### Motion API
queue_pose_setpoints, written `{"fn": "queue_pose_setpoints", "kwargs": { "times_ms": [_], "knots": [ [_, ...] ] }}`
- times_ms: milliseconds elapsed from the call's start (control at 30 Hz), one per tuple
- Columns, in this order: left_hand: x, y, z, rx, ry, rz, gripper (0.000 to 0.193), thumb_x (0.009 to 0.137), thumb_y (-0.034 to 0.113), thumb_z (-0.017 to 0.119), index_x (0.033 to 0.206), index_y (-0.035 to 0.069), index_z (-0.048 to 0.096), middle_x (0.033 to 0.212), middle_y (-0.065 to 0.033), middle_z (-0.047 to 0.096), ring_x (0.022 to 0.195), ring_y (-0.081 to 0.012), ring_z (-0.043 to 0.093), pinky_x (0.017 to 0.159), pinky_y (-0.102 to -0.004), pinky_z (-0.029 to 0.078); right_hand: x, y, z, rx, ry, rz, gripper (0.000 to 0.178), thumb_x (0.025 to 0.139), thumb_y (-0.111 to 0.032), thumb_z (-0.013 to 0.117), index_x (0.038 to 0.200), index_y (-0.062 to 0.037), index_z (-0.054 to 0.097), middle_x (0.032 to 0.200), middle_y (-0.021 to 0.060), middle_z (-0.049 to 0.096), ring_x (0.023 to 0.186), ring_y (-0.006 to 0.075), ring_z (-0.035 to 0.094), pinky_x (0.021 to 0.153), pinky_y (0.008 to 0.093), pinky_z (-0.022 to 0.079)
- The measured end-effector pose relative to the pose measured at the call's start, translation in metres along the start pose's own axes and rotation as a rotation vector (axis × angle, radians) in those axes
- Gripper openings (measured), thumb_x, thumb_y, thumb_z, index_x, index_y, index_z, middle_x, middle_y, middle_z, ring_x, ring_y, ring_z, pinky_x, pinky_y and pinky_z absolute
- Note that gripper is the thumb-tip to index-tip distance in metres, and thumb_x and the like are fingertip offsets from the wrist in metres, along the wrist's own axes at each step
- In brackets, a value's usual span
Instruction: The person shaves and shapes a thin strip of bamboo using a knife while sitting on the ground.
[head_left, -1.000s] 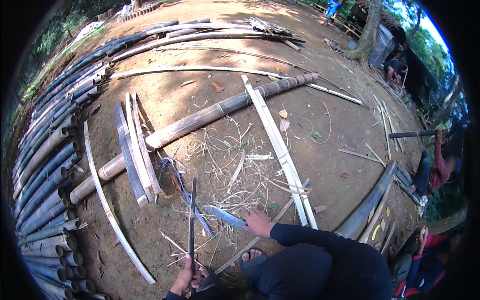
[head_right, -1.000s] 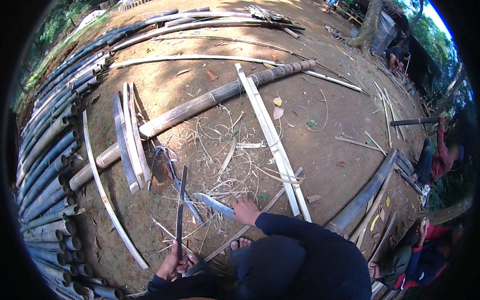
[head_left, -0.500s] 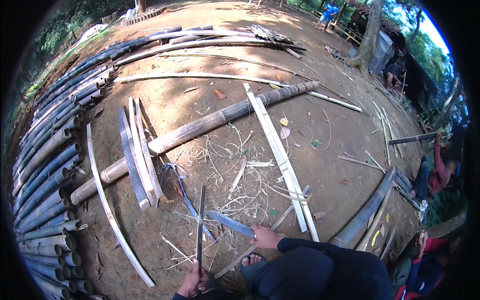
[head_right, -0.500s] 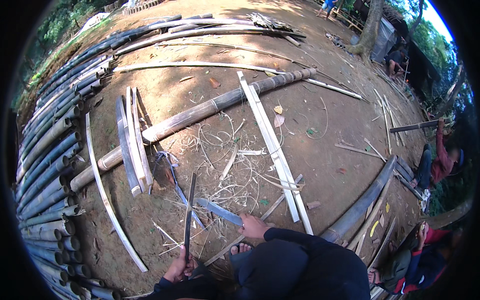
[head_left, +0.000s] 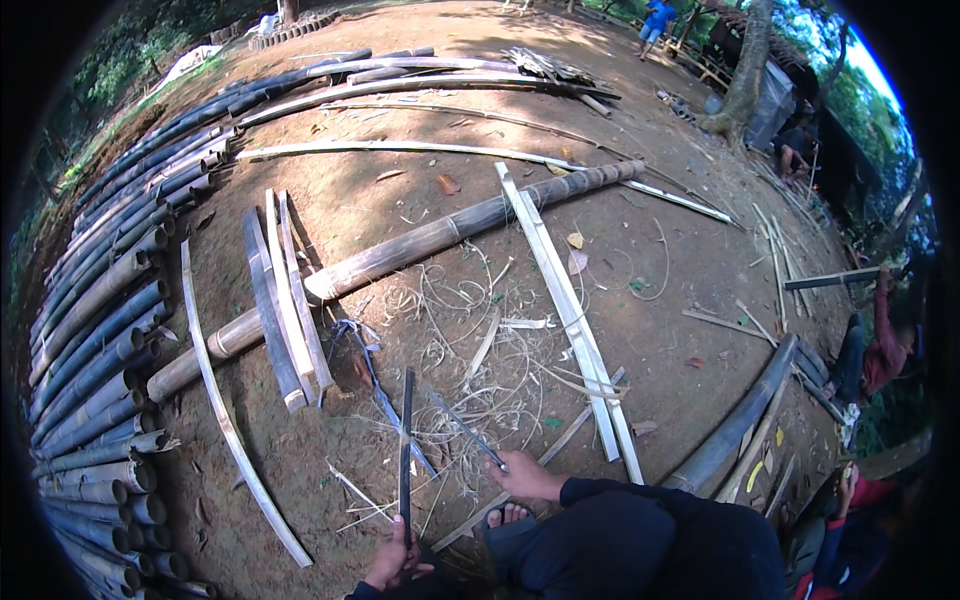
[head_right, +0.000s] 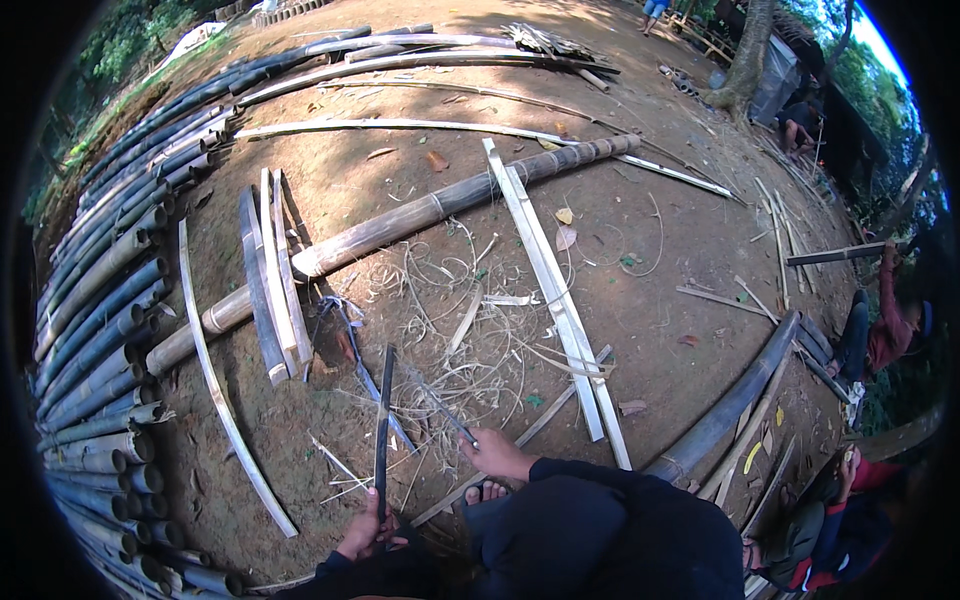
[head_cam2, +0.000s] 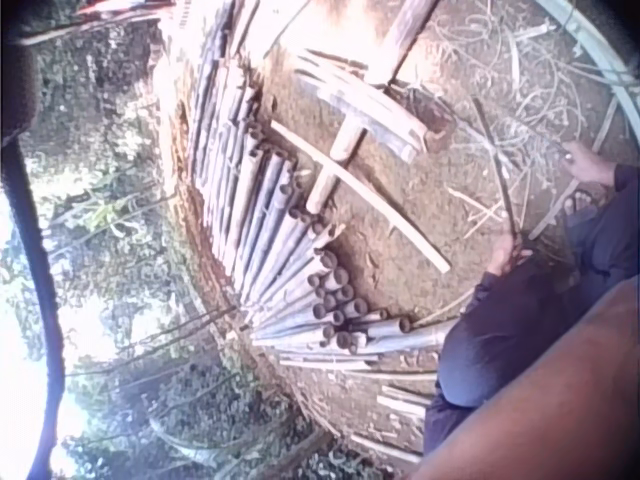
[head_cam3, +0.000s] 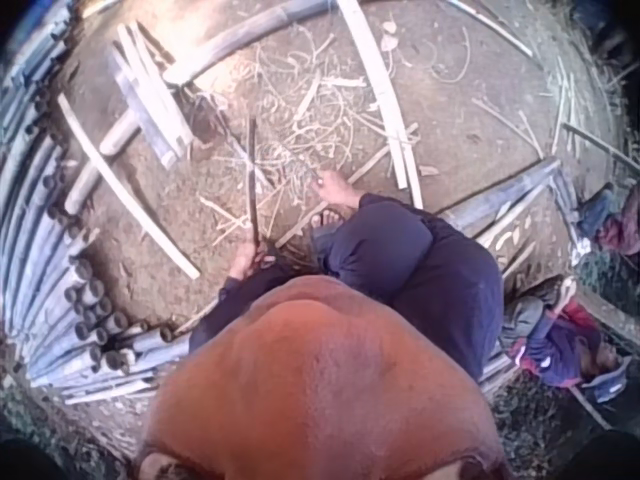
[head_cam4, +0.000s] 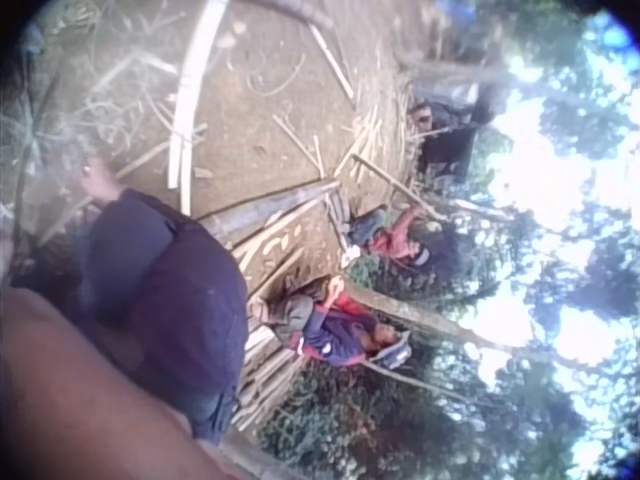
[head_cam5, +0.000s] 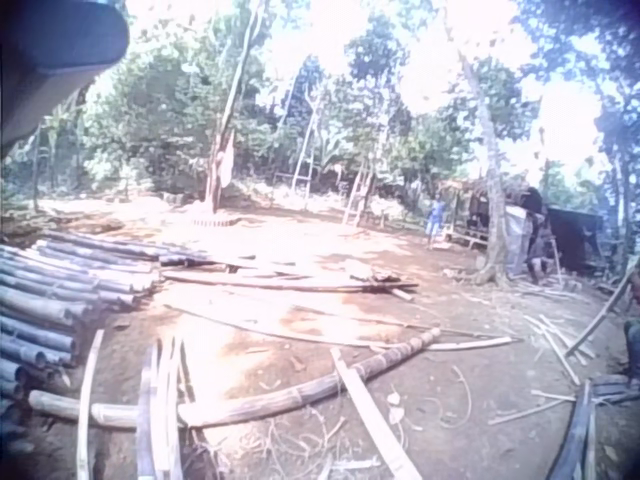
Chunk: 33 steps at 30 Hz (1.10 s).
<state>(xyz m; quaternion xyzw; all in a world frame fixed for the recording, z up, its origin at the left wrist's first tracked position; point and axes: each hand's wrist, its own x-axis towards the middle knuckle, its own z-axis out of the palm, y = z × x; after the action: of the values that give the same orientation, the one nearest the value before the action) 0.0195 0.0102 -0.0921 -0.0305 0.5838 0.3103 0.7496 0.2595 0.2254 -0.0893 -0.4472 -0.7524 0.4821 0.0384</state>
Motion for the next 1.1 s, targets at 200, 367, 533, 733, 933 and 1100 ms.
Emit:
{"fn": "queue_pose_setpoints", "kwargs": {
  "times_ms": [200,367,533,733,933,1100],
  "knots": [
    [0.004,-0.009,-0.006,0.028,-0.039,0.102,0.062,0.093,0.073,0.032,0.09,0.012,0.045,0.053,0.0014,0.032,0.037,-0.0108,0.03,0.034,-0.0292,0.034,0.006,-0.021,0.016,-0.316,-0.104,-0.359,0.032,0.095,-0.02,0.05,0.123,-0.005,0.056,0.083,0.0152,0.066,0.071,0.0357,0.067,0.07,0.0489,0.054],
    [-0.001,-0.001,-0.003,0.03,0.043,0.05,0.06,0.095,0.071,0.031,0.09,0.013,0.044,0.055,0.0006,0.035,0.037,-0.0096,0.031,0.034,-0.0268,0.026,0.002,-0.046,0.033,-0.287,-0.373,-0.156,0.036,0.099,-0.027,0.045,0.134,-0.0168,0.05,0.08,0.0174,0.065,0.071,0.0388,0.067,0.059,0.0531,0.054],
    [-0.015,0.014,0.006,-0.018,-0.009,0.015,0.061,0.096,0.07,0.03,0.095,0.012,0.046,0.058,-0.0003,0.036,0.039,-0.0098,0.031,0.036,-0.0253,0.026,0.001,-0.052,0.031,-0.403,-0.316,-0.236,0.047,0.102,-0.047,0.039,0.143,-0.0226,0.042,0.079,0.0193,0.064,0.068,0.0386,0.067,0.058,0.0528,0.054],
    [-0.022,0.014,-0.006,0.023,0.117,0.036,0.061,0.101,0.061,0.028,0.099,0.004,0.052,0.057,0.0,0.04,0.036,-0.0089,0.032,0.033,-0.0263,0.027,0.006,-0.09,0.019,-0.42,-0.537,-0.216,0.053,0.103,-0.05,0.031,0.151,-0.0272,0.031,0.08,0.0211,0.063,0.067,0.0397,0.065,0.059,0.0512,0.054],
    [-0.036,0.027,0.015,0.286,0.298,0.133,0.061,0.101,0.061,0.031,0.088,0.006,0.053,0.058,-0.0034,0.048,0.038,-0.0133,0.042,0.036,-0.0292,0.034,-0.007,-0.085,0.029,-0.622,-0.347,-0.508,0.049,0.101,-0.044,0.043,0.149,-0.0341,0.037,0.08,0.018,0.061,0.065,0.0334,0.068,0.057,0.045,0.056],
    [-0.03,0.018,0.009,0.345,0.281,0.129,0.061,0.102,0.059,0.029,0.087,0.005,0.053,0.061,-0.004,0.05,0.041,-0.0145,0.045,0.038,-0.03,0.039,0.049,-0.054,0.016,-0.629,-0.226,-0.378,0.05,0.102,-0.043,0.044,0.149,-0.0278,0.038,0.068,0.0156,0.06,0.056,0.0341,0.065,0.051,0.0463,0.054]
  ]
}}
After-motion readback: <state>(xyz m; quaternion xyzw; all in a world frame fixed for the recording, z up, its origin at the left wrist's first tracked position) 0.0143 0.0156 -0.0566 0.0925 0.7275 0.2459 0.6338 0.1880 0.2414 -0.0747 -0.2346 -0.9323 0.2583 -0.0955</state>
